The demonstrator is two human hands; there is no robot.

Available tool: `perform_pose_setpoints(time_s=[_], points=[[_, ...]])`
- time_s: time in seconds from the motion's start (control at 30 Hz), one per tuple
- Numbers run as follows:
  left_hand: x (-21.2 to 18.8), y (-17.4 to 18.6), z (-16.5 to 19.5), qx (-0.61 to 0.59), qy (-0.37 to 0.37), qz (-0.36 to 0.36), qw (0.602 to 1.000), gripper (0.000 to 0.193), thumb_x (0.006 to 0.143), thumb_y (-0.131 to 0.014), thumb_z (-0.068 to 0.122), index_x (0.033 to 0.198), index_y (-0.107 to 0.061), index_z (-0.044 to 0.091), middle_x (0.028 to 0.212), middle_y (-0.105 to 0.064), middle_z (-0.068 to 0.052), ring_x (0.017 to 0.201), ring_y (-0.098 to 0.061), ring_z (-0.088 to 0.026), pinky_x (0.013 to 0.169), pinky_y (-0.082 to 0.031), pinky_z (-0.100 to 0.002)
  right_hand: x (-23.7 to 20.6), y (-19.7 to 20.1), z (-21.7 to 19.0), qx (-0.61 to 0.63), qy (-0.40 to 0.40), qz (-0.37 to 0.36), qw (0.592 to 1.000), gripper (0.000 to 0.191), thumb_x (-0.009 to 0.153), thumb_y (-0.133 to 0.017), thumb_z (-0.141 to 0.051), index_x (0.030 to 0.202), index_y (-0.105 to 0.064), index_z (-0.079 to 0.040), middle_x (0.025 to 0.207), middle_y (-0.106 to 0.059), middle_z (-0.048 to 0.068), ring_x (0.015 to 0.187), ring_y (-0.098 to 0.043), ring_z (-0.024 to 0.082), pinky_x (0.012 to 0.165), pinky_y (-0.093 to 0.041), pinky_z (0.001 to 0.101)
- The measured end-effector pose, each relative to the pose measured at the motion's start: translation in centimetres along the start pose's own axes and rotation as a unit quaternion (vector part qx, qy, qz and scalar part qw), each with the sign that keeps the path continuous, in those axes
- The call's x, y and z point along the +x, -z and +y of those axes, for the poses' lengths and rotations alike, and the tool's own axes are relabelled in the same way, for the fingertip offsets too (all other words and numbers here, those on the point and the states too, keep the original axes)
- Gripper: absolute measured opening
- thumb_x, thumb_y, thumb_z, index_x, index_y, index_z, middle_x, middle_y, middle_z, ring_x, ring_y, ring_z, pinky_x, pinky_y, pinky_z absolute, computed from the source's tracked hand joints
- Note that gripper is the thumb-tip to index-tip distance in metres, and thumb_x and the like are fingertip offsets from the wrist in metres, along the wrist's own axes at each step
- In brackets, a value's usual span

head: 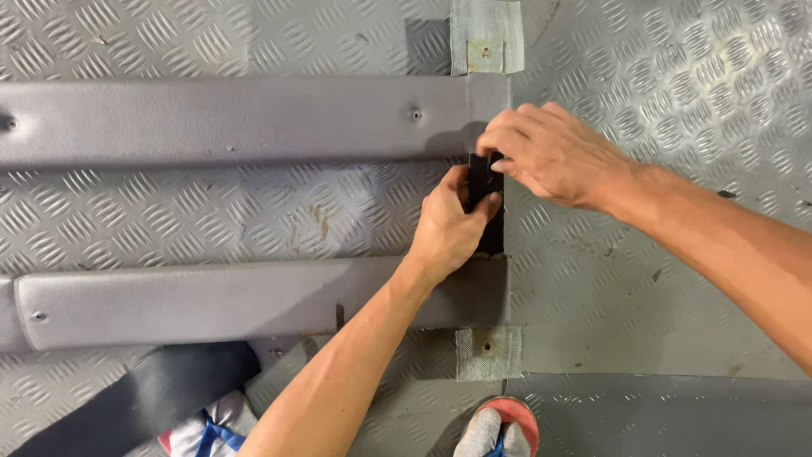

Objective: The person applies adhesive and wraps black fabric around the joints of gray padded furniture rails, using a utility knife to trim excess material.

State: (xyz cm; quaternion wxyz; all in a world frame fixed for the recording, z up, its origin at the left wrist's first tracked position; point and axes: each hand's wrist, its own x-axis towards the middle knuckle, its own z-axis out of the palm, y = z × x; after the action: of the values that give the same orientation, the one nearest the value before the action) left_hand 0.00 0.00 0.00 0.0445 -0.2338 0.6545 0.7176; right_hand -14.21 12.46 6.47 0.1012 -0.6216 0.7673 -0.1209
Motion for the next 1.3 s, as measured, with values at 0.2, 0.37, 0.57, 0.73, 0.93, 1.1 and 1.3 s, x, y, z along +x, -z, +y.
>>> perform_pose_setpoints(time_s=[0.2, 0.37, 0.57, 0.73, 0.93, 1.1, 1.3], points=[[-0.1, 0.0, -0.9, -0.052, -0.042, -0.023, 0.998, 0.035, 0.092, -0.072, 0.012, 0.122, -0.059, -0.002, 0.097, -0.074, -0.007, 0.087, -0.066, -0.009, 0.08, -0.054, -0.029, 0.2, 0.4, 0.3, 0.037, 0.035, -0.031, 0.998, 0.023, 0.087, -0.068, -0.011, 0.109, -0.069, -0.01, 0.109, -0.064, 0.004, 0.102, -0.062, 0.026, 0.087, -0.052, 0.0393], [-0.4, -0.4, -0.8, -0.018, -0.003, -0.036, 0.999, 0.035, 0.093, -0.071, 0.014, 0.121, -0.059, -0.001, 0.089, -0.073, -0.007, 0.079, -0.063, -0.01, 0.075, -0.054, -0.029, 0.3, 0.8, 0.6, 0.085, -0.001, -0.084, 0.993, 0.011, 0.09, -0.067, -0.012, 0.099, -0.066, -0.005, 0.099, -0.06, 0.008, 0.098, -0.061, 0.029, 0.086, -0.051, 0.0408], [-0.9, -0.7, -0.4, -0.025, -0.056, -0.001, 0.998, 0.034, 0.092, -0.07, 0.016, 0.118, -0.059, -0.002, 0.09, -0.074, -0.009, 0.082, -0.069, -0.014, 0.076, -0.056, -0.032, -0.4, 0.7, -0.1, 0.096, -0.036, -0.064, 0.993, 0.009, 0.092, -0.067, -0.011, 0.096, -0.064, -0.004, 0.097, -0.06, 0.008, 0.097, -0.06, 0.03, 0.085, -0.051, 0.0415], [-1.5, -1.7, 0.5, 0.029, -0.024, 0.064, 0.997, 0.029, 0.096, -0.064, 0.02, 0.114, -0.061, -0.002, 0.087, -0.073, -0.016, 0.073, -0.071, -0.024, 0.069, -0.054, -0.038, -1.2, -0.2, -0.6, 0.127, -0.076, -0.014, 0.989, 0.011, 0.092, -0.068, -0.011, 0.098, -0.064, -0.003, 0.099, -0.061, 0.009, 0.097, -0.059, 0.031, 0.085, -0.051, 0.0426], [-1.5, -1.3, 0.8, 0.046, 0.015, 0.074, 0.996, 0.028, 0.095, -0.064, 0.023, 0.111, -0.063, -0.001, 0.077, -0.072, -0.017, 0.065, -0.07, -0.026, 0.064, -0.053, -0.039, -1.0, -0.3, -1.4, 0.105, -0.06, 0.012, 0.993, 0.014, 0.092, -0.068, -0.013, 0.1, -0.062, -0.002, 0.104, -0.06, 0.01, 0.099, -0.061, 0.033, 0.085, -0.051, 0.043], [-1.3, -0.9, 0.1, 0.045, -0.014, 0.063, 0.997, 0.033, 0.091, -0.068, 0.023, 0.115, -0.062, 0.0, 0.078, -0.073, -0.015, 0.067, -0.071, -0.024, 0.064, -0.054, -0.038, 0.2, 1.0, -1.1, 0.079, -0.059, -0.103, 0.99, 0.017, 0.086, -0.071, -0.019, 0.097, -0.065, -0.007, 0.1, -0.061, 0.006, 0.098, -0.059, 0.029, 0.083, -0.049, 0.0425], [-1.4, -0.6, 0.3, 0.064, -0.007, 0.057, 0.996, 0.031, 0.091, -0.067, 0.025, 0.11, -0.062, 0.001, 0.077, -0.072, -0.017, 0.065, -0.07, -0.029, 0.064, -0.055, -0.04, 2.6, 1.6, -0.6, -0.005, -0.011, -0.201, 0.98, 0.014, 0.089, -0.07, -0.023, 0.091, -0.065, -0.011, 0.098, -0.059, 0.004, 0.097, -0.056, 0.025, 0.084, -0.05, 0.0399]])
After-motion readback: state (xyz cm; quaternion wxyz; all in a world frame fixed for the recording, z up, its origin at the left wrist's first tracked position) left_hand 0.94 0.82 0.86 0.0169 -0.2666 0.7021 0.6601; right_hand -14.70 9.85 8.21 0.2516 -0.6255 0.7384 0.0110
